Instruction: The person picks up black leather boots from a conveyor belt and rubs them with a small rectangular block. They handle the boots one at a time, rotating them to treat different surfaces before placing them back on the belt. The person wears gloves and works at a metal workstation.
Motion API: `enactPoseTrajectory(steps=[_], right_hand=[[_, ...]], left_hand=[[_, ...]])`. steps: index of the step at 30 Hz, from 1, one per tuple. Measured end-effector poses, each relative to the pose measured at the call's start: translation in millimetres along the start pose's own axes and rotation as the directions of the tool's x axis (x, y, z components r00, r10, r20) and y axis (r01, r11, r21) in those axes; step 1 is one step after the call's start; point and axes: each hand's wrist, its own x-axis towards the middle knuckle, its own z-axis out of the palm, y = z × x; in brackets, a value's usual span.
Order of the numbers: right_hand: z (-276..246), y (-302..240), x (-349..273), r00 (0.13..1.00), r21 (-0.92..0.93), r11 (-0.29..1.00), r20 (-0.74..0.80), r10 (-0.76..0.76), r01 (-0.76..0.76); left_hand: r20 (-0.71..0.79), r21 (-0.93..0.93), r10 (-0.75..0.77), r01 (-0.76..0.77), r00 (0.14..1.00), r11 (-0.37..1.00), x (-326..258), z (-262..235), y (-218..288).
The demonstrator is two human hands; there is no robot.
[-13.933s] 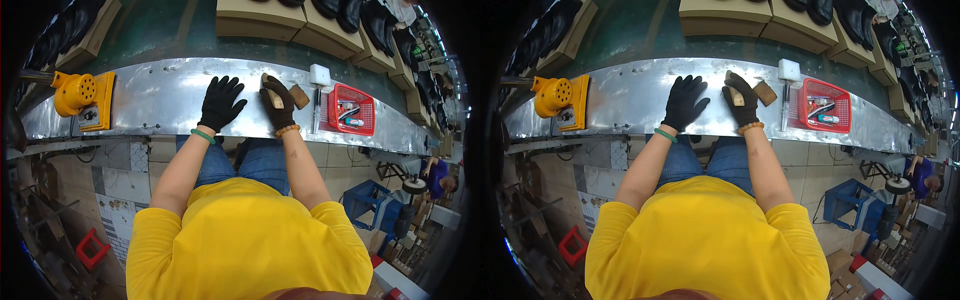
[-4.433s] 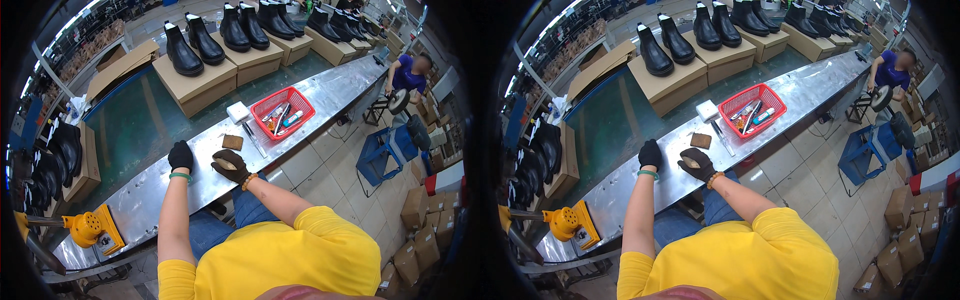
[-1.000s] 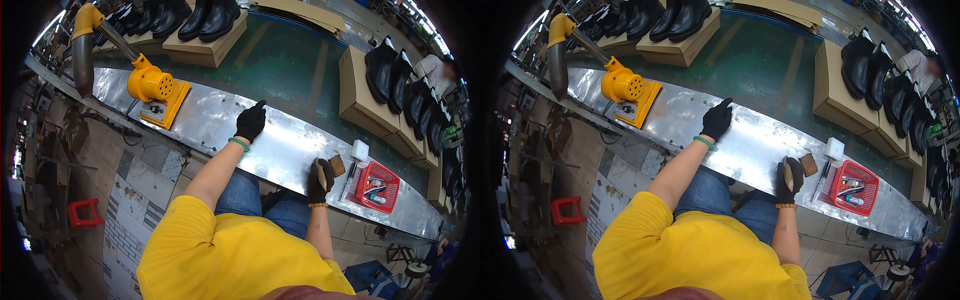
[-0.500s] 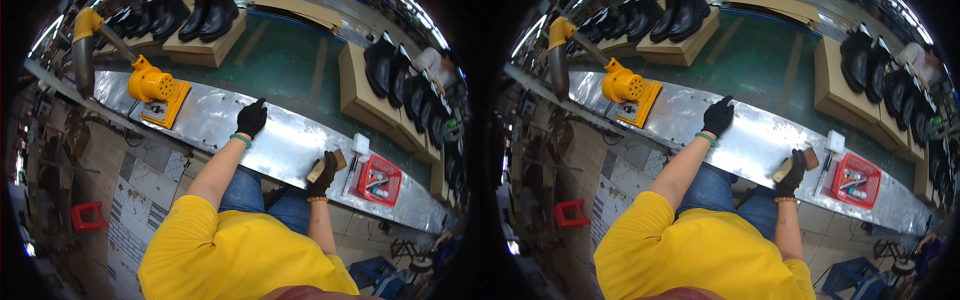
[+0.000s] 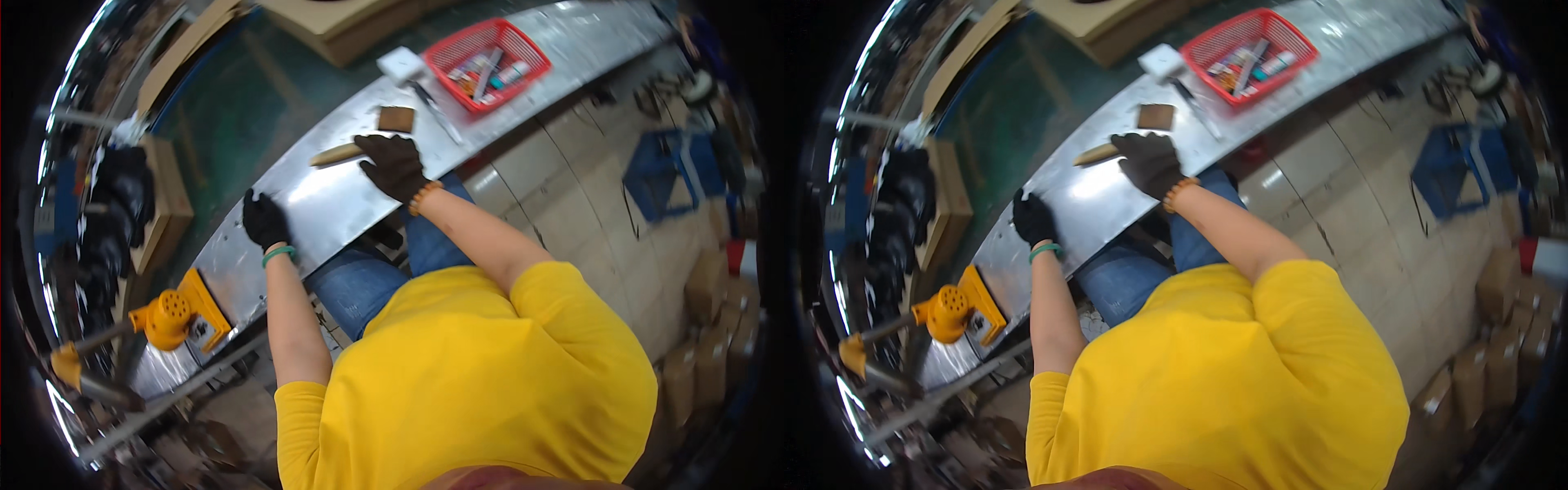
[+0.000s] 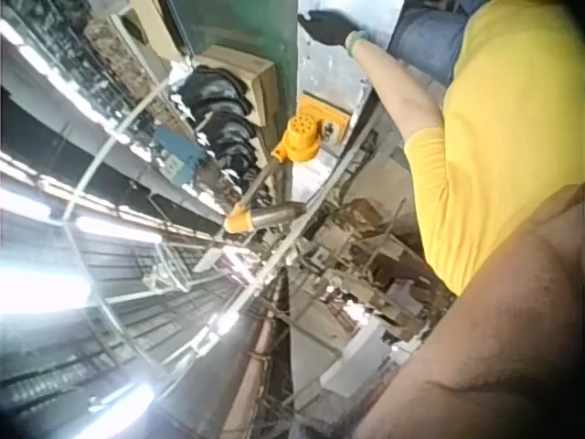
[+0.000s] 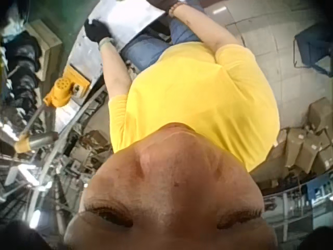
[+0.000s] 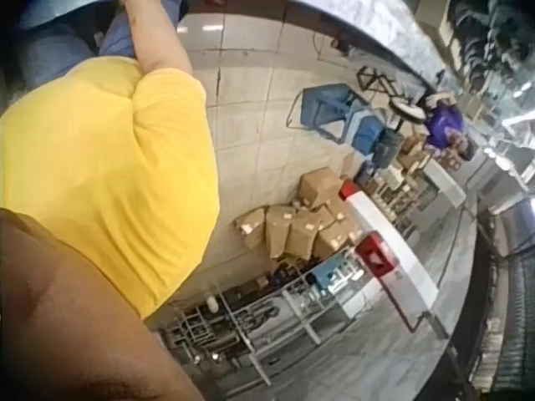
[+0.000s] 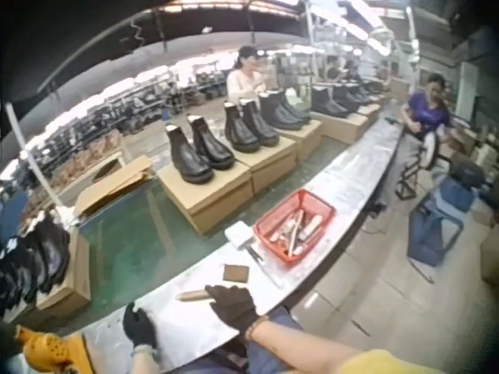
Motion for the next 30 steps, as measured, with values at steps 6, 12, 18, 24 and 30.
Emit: enactPoseTrajectory(steps=[6,12,18,24,30], right_hand=[[-4.2,11.9,-26.4,0.993,-0.037,0.994,0.045,0.106,-0.104],[-20.2,21.5,-41.9,0.997,0.096,0.993,0.061,0.056,-0.062],[-21.0,25.4,-39.0,0.980,0.168,0.984,-0.178,0.086,-0.055],[-30.7,16.6,-43.2,0.994,0.182,0.978,0.002,0.105,-0.104],[-24.4,17.5,-43.9,0.997,0.103,0.992,-0.023,0.079,-0.076]], left_hand=[[0.048,0.063,0.184,-0.187,0.982,0.980,1.0,5.4,18.2],[0.036,0.039,0.199,-0.200,0.979,0.979,-1.7,10.6,-6.8],[0.057,0.049,0.288,-0.291,0.956,0.956,-4.7,0.8,8.3],[0.045,-0.031,0.247,-0.246,0.968,0.969,-7.0,-1.2,3.0],[0.015,-0.062,0.233,-0.232,0.972,0.971,-9.5,0.3,4.3]])
